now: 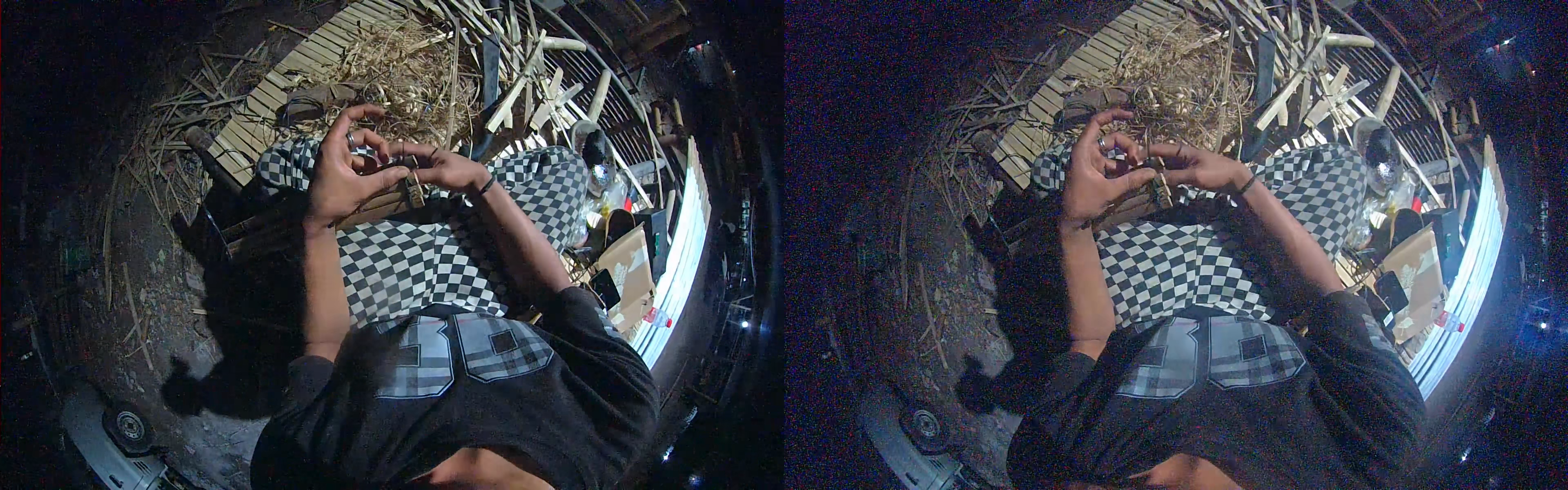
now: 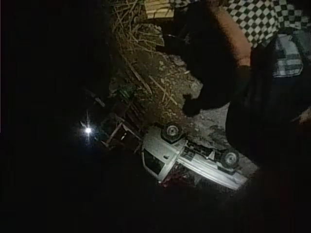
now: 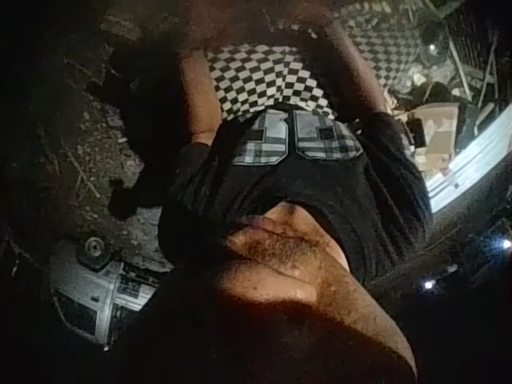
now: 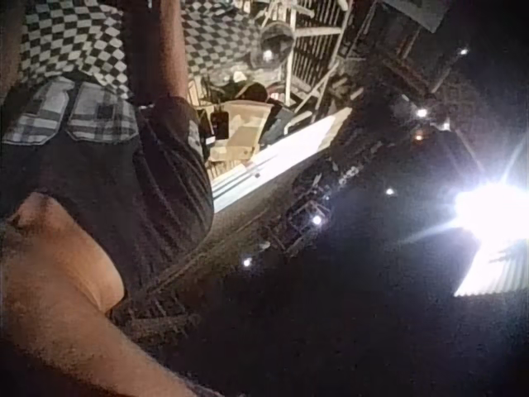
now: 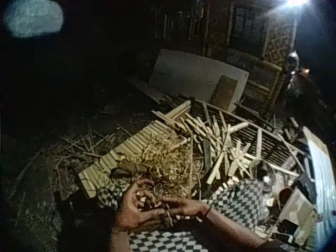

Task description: The person weaves thin bamboo strips together to form a small object by hand.

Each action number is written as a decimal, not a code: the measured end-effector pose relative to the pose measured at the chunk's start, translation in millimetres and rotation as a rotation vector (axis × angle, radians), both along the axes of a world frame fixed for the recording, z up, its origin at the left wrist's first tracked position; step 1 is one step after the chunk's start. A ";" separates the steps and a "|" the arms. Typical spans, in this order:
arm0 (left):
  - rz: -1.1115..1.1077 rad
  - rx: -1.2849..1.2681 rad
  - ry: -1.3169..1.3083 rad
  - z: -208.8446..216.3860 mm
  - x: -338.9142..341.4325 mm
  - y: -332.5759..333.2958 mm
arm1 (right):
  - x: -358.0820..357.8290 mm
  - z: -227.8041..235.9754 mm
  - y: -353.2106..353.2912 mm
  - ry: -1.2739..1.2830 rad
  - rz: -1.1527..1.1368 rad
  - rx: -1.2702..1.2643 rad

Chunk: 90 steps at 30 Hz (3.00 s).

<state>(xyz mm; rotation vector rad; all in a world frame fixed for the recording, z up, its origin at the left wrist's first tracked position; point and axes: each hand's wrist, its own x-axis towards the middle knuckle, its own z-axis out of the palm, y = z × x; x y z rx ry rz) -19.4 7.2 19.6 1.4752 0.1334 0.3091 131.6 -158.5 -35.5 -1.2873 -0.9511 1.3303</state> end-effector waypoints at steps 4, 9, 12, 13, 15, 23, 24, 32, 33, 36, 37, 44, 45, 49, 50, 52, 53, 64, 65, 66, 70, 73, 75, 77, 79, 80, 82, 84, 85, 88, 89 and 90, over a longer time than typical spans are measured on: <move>-0.009 -0.034 0.036 4.5 -0.5 -0.6 | 26.1 -19.3 -8.3 0.019 0.216 -0.228; 0.020 -0.044 0.010 0.7 -0.3 -0.5 | 11.7 -0.1 -9.6 0.478 -0.002 0.025; 0.001 -0.040 0.006 0.5 -0.6 2.7 | 14.2 -8.3 -14.1 0.559 0.060 0.089; 0.000 -0.040 0.005 2.0 -0.3 2.4 | 12.7 -7.4 -14.1 0.557 0.059 0.089; -0.018 -0.047 0.042 7.5 -1.9 1.8 | 2.7 1.0 -11.3 0.245 -0.048 0.134; -0.022 -0.040 0.047 2.6 1.1 0.1 | -2.4 -9.2 5.3 -0.133 -0.161 0.226; -0.021 -0.027 0.036 0.1 0.6 0.7 | -6.4 -4.4 7.0 -0.096 -0.194 0.267; 0.012 -0.039 0.022 3.4 3.4 -3.3 | -5.7 0.3 2.3 -0.012 -0.232 0.284; 0.017 -0.047 0.029 5.0 2.7 -3.9 | -5.0 -1.7 3.8 0.004 -0.217 0.311; 0.011 -0.046 0.025 2.5 1.2 -0.9 | 1.7 3.6 -2.4 -0.101 -0.213 0.035; 0.010 -0.046 0.024 2.9 1.1 -1.1 | 2.1 -0.3 -2.1 -0.102 -0.214 0.035; 0.012 -0.038 0.035 -1.7 0.8 -0.3 | 7.4 -18.6 -2.6 0.076 -0.325 0.067; 0.012 -0.026 0.024 -1.9 0.2 0.1 | 7.0 -17.7 -2.8 0.094 -0.345 0.038; -0.006 -0.010 0.065 6.7 -1.9 1.0 | 10.6 -18.2 -2.1 -0.022 -0.320 0.023; -0.008 -0.028 0.069 8.2 -2.0 0.5 | 10.5 -20.7 -1.3 -0.063 -0.325 0.037; -0.008 -0.047 0.072 9.7 -2.8 1.0 | 9.5 -21.5 1.1 -0.104 -0.327 0.051; -0.011 -0.031 0.074 10.4 -3.2 1.4 | 8.4 -20.7 1.6 -0.048 -0.344 0.028; -0.003 -0.010 0.067 12.2 -4.1 0.9 | 6.0 -24.1 8.2 -0.244 -0.353 -0.001; -0.014 -0.019 0.069 12.3 -3.8 1.0 | 5.7 -22.2 7.8 -0.261 -0.355 -0.023; -0.022 -0.028 0.070 12.8 -4.4 1.2 | 4.2 -18.2 8.5 -0.278 -0.355 -0.043; -0.020 -0.031 0.046 4.8 -3.9 1.9 | 0.8 -11.4 10.8 -0.337 -0.427 0.047; -0.010 0.000 0.008 2.1 -2.4 0.0 | 1.6 -10.8 6.8 -0.085 -0.534 -0.019; 0.001 0.011 0.018 3.4 -1.7 -0.9 | 5.9 -14.6 5.3 -0.080 -0.511 0.004; -0.013 -0.010 0.051 7.1 -2.2 0.3 | 6.5 -14.0 4.0 -0.255 -0.485 0.100; -0.021 -0.032 0.085 5.9 -2.4 0.4 | 6.8 -10.1 3.5 -0.428 -0.451 0.197; -0.015 -0.025 0.065 3.4 -1.5 0.0 | 7.8 -6.2 2.3 -0.293 -0.470 0.077; -0.014 -0.017 0.046 2.7 -1.4 -1.0 | 7.8 -3.4 3.2 -0.193 -0.525 -0.038; -0.009 0.024 0.058 3.1 -1.5 -0.8 | 8.5 -6.0 5.9 -0.217 -0.572 -0.015; -0.012 0.023 0.058 2.7 -1.0 -1.1 | 7.7 -8.0 7.6 -0.241 -0.617 0.011; -0.005 0.045 0.057 3.4 -0.1 -1.9 | -1.0 -5.3 17.7 -0.249 -0.685 0.074; -0.009 0.039 0.050 3.9 0.1 -1.7 | -2.4 -3.0 18.6 -0.217 -0.716 0.042; -0.014 0.030 0.039 3.6 -0.5 -1.4 | -2.2 -4.3 18.9 -0.217 -0.717 0.041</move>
